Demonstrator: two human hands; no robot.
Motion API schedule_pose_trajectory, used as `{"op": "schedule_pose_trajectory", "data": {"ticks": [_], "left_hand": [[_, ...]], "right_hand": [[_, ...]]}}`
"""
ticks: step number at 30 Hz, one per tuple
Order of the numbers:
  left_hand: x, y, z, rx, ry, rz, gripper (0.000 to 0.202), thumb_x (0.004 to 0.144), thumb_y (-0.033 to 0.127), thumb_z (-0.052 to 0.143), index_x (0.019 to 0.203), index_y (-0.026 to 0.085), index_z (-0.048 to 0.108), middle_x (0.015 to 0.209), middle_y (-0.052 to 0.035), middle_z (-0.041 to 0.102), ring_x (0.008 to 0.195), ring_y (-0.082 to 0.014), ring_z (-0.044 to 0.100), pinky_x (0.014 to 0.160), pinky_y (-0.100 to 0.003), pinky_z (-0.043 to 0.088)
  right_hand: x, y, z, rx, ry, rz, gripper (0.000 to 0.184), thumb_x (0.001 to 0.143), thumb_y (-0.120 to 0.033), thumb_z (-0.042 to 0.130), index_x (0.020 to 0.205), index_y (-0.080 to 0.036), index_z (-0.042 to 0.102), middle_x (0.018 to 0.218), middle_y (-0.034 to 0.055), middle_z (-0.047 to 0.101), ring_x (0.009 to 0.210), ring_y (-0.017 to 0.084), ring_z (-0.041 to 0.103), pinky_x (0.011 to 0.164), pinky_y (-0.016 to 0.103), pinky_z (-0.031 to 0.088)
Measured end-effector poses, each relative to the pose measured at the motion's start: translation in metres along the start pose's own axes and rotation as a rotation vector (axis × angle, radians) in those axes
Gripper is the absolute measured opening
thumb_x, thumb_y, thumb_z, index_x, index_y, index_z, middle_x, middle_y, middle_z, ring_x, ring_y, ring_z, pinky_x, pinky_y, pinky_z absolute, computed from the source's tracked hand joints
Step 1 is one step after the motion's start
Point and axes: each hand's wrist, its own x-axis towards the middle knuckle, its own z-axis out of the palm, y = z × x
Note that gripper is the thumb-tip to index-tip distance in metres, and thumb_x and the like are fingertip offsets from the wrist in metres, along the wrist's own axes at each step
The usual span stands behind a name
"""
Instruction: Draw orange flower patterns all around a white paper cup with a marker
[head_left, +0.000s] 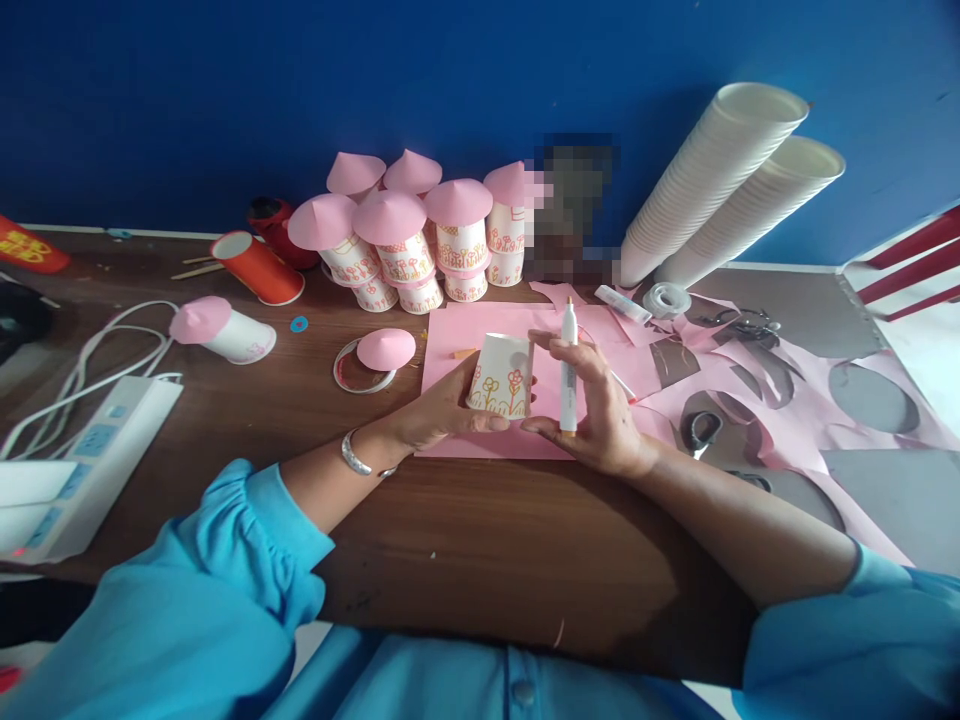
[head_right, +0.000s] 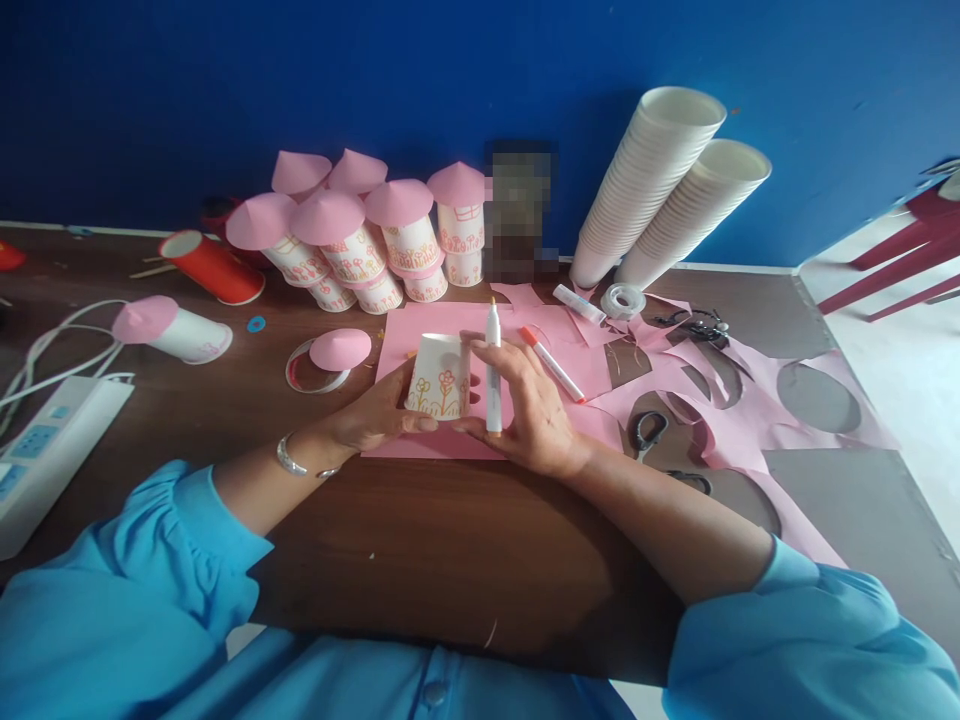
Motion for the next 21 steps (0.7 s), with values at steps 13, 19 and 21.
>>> {"op": "schedule_pose_trajectory", "data": {"ticks": [13,19,21], "left_hand": [[0.001,-0.0062,-0.0016,-0.11,0.118,0.079,0.068,0.072,0.019,0.091,0.132,0.023,0.059,0.136,-0.0124,0.068,0.121,-0.03,0.069,0.105,-0.048,0.056],[0.0012,-0.0053,-0.0016,-0.06,0.107,0.1,0.07,0.073,0.021,0.091,0.133,0.023,0.057,0.132,-0.0122,0.069,0.121,-0.0301,0.069,0.104,-0.048,0.056],[0.0014,-0.0042,-0.0011,-0.033,0.108,0.104,0.07,0.073,0.022,0.091,0.133,0.023,0.056,0.13,-0.0124,0.069,0.121,-0.0298,0.069,0.104,-0.047,0.056]], "right_hand": [[-0.0009,0.0045,-0.0047,0.028,0.084,0.074,0.041,0.107,-0.044,0.053,0.144,-0.027,0.053,0.108,0.0089,0.066,0.099,0.027,0.065,0.09,0.051,0.058],[-0.0008,0.004,-0.0026,0.013,0.074,0.115,0.037,0.105,-0.037,0.058,0.141,-0.03,0.053,0.103,0.0057,0.064,0.094,0.024,0.064,0.09,0.05,0.058],[-0.0026,0.0058,-0.0002,0.047,0.059,0.165,0.038,0.104,-0.034,0.06,0.141,-0.03,0.052,0.104,0.0046,0.063,0.093,0.023,0.066,0.09,0.049,0.058]]}}
